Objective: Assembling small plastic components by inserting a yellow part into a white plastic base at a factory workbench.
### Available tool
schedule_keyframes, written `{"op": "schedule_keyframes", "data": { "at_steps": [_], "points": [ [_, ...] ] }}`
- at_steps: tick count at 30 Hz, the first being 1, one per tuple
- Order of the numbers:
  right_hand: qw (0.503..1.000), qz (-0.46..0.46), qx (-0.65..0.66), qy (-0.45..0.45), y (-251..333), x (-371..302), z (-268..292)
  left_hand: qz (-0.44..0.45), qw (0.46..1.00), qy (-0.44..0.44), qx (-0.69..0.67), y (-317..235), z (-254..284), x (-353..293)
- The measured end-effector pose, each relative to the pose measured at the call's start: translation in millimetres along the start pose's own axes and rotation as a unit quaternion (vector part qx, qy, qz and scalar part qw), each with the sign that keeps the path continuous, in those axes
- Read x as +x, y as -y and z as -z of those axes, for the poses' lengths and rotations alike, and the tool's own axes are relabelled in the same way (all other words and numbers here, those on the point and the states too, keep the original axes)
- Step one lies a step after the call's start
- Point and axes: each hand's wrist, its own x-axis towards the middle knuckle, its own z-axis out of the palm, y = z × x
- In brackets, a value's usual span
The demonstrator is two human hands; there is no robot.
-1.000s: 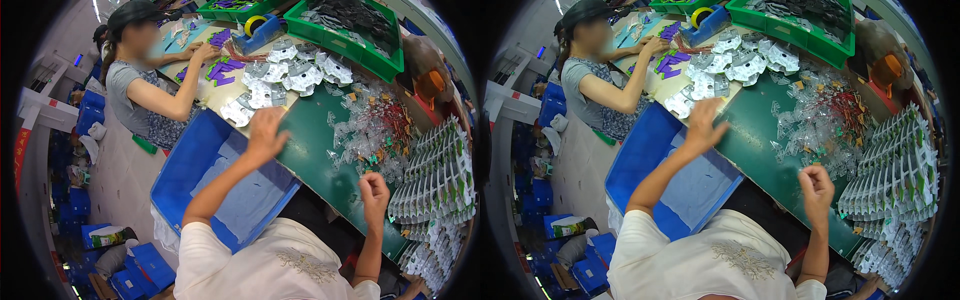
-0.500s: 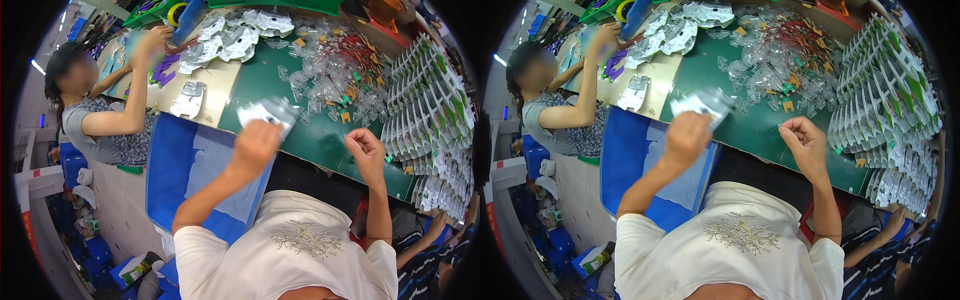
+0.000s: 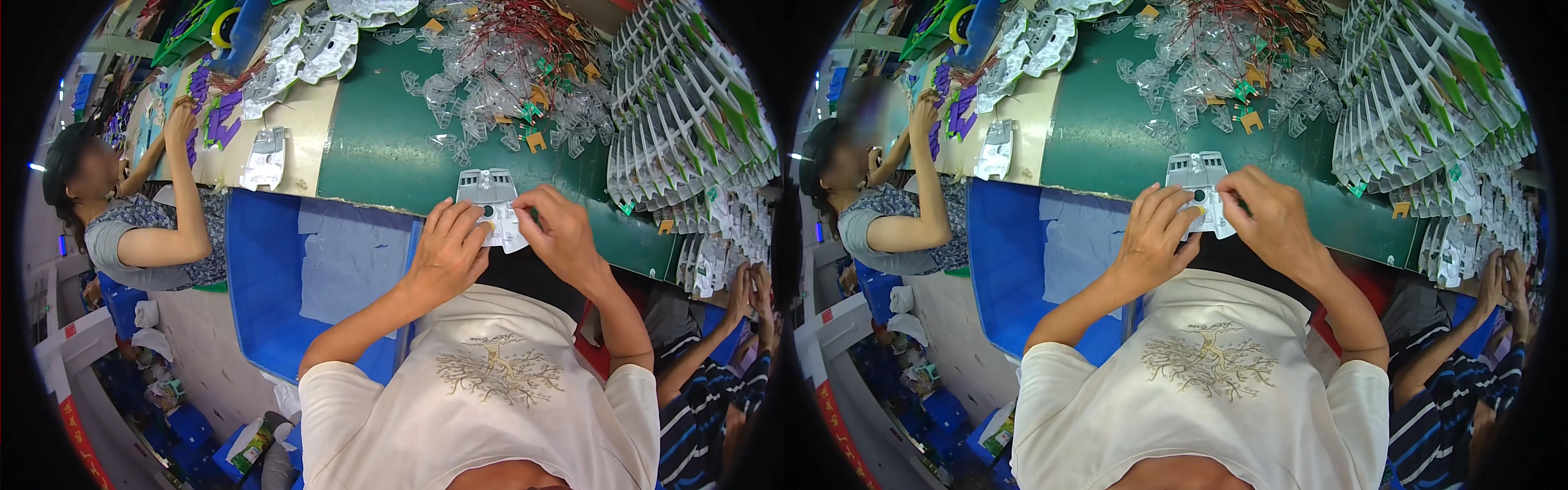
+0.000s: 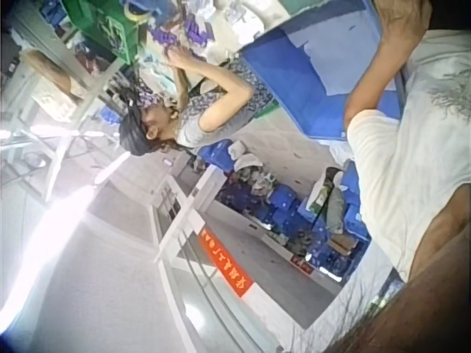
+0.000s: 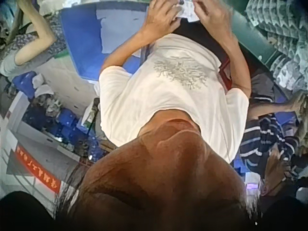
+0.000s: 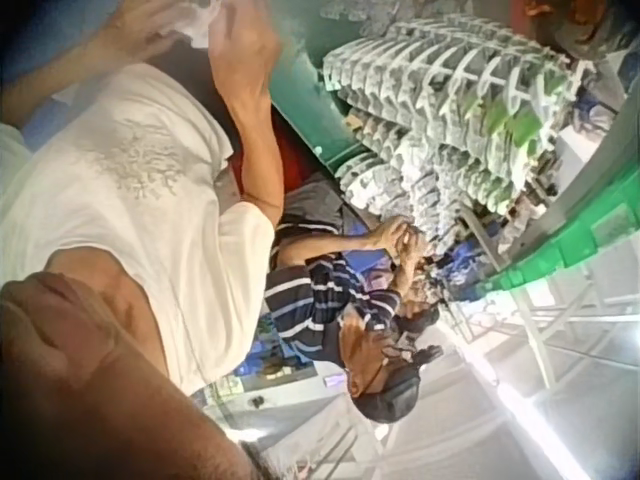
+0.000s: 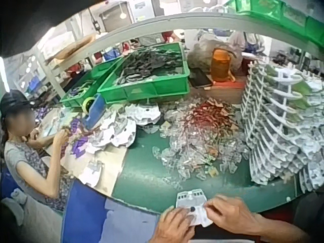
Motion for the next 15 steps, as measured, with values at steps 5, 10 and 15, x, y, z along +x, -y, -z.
{"op": "schedule_keyframes", "data": {
  "at_steps": [5,10,15],
  "points": [
    [0.986,0.086,-0.145,0.019,-14,16,-22,-0.014,1.0,0.008,-0.002,6,1,6],
    [0.977,0.096,-0.161,0.098,-12,24,-14,-0.033,0.978,-0.01,-0.205,42,21,33],
    [0.977,0.108,-0.16,0.092,-8,13,-26,-0.043,0.992,-0.121,-0.002,89,24,63]
  ]
}}
